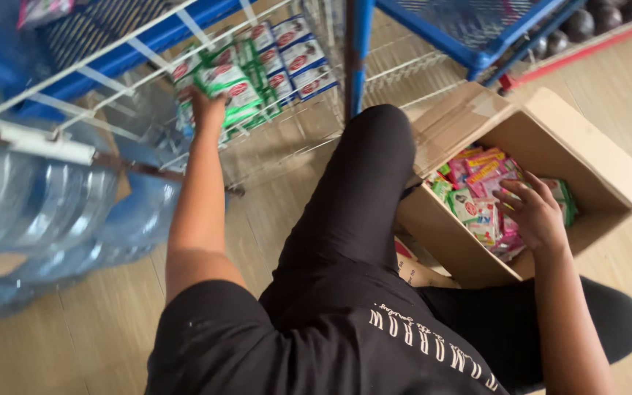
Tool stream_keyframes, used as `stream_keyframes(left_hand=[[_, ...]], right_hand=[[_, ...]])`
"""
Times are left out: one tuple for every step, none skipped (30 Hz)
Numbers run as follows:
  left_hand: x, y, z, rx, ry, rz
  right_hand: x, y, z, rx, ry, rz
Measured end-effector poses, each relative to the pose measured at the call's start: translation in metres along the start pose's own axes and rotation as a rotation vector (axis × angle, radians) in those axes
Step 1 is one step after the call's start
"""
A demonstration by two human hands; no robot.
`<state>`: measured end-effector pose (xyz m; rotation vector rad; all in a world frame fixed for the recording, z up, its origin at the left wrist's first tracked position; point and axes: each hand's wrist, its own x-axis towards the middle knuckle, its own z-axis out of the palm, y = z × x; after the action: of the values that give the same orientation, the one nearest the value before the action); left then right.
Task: The person sits on the floor of a shop next to a wire display rack and a cardboard box. They take small packaged soap and detergent sachets out of the box one at a time and hang or arrange them on the rack, later handling pink sachets from a blue basket and placing them onto the rack.
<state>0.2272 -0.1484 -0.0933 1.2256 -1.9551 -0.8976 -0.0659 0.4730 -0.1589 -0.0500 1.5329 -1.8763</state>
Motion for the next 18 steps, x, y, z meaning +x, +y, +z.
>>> stream_keyframes(left_hand=[[-0.005,-0.001,0.006,0.144,0.090,0.070],[-0.013,0.000,0.011,0.248,0.177,0.145],[-0.025,0.005,0.018,0.268,0.216,0.229],[-0.039,0.013,0.028,0.246,0.202,0.313],[-0.056,0.023,0.038,0.201,0.170,0.401],[-0.076,0.036,0.049,0.171,0.108,0.457],[-0.099,0.052,0.062,0.142,0.046,0.511],[-0.122,0.069,0.071,0.119,-0.033,0.610],[-0.145,0.089,0.080,0.093,-0.112,0.709],[-0.166,0.111,0.091,-0.105,-0.160,0.832],[-0.200,0.132,0.104,-0.460,-0.395,0.697],[-0.219,0.149,0.106,-0.302,-0.276,1.040],[-0.248,0.169,0.119,-0.376,-0.465,0.999],[-0.265,0.186,0.131,-0.427,-0.511,1.302],[-0.284,0.201,0.143,-0.478,-0.644,1.266],[-0.301,0.213,0.156,-0.526,-0.778,1.223],[-0.313,0.220,0.170,-0.534,-0.822,1.208],[-0.320,0.226,0.187,-0.541,-0.862,1.192]], right_hand=[[-0.001,0.000,0.001,0.004,0.004,-0.003],[-0.001,0.000,0.001,0.009,0.009,-0.007],[-0.001,-0.001,0.001,0.008,0.016,-0.010],[-0.002,-0.001,0.001,0.005,0.032,-0.010],[-0.001,-0.002,0.001,0.003,0.042,-0.010],[-0.001,-0.002,0.002,0.000,0.049,-0.008],[0.000,-0.003,0.002,0.005,0.046,0.000],[0.000,-0.004,0.003,0.009,0.044,0.006],[0.001,-0.004,0.003,0.014,0.041,0.011],[0.002,-0.005,0.004,0.002,0.047,0.014],[0.002,-0.005,0.004,-0.011,0.054,0.018],[0.002,-0.006,0.005,-0.024,0.063,0.019],[0.001,-0.006,0.005,-0.025,0.065,0.014],[0.000,-0.006,0.005,-0.025,0.065,0.011],[-0.002,-0.007,0.004,-0.025,0.066,0.008],[-0.005,-0.007,0.003,-0.058,0.063,-0.037],[-0.008,-0.007,0.002,-0.092,0.059,-0.078],[-0.010,-0.007,0.002,-0.127,0.052,-0.120]])
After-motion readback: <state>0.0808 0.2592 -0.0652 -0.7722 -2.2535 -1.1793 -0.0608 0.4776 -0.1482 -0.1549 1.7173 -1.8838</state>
